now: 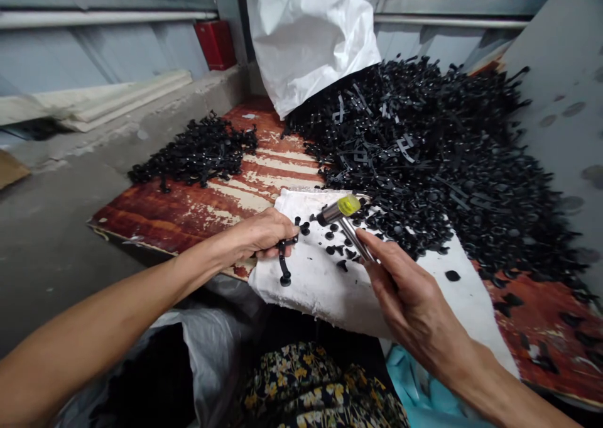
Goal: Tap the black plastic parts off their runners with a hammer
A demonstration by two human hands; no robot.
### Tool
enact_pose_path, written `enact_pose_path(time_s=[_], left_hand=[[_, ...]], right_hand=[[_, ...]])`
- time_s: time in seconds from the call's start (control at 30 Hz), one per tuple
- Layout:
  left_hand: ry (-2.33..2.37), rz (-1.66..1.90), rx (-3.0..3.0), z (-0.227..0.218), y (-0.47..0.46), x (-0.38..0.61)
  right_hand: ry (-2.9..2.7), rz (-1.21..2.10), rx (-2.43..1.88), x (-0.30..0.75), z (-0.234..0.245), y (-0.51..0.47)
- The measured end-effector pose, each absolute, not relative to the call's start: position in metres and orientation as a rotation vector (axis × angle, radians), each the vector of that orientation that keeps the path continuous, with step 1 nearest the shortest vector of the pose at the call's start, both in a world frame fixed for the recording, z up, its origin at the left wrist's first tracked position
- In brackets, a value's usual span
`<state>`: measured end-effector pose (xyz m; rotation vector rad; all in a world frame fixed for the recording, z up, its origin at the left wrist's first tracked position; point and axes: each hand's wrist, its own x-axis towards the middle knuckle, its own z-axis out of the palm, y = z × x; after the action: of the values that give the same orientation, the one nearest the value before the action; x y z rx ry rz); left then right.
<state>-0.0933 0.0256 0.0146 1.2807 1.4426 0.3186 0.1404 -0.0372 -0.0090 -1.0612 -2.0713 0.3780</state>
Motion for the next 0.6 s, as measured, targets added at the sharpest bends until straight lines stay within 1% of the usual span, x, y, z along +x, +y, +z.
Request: enact_pose_path(time_s=[0.1,0.2,0.3,0.43,0.6], left_hand=[[1.457,0.310,1.257,0.019,0.029,-0.092],[1.448,0.291,1.260,0.022,0.031,-0.092],[1.418,0.282,1.259,0.021,0.033,-0.093],[1.408,0.285,1.275,0.019,0.032,-0.095],[1.395,0.293,1.286,0.021,0.031,-0.095]], right_hand=[[-2.133,0.223,-1.013,0.132,-0.005,-0.029],[-2.281,0.117,-1.086,0.127,-0.005,-0.024],[-2.343,0.118,-1.113,0.126,-0.006,-0.023],[-2.167,0.108,-1.012,0.128,-0.004,-0.025],[-2.357,0.123,-1.079,0.130,-0.004,-0.024]])
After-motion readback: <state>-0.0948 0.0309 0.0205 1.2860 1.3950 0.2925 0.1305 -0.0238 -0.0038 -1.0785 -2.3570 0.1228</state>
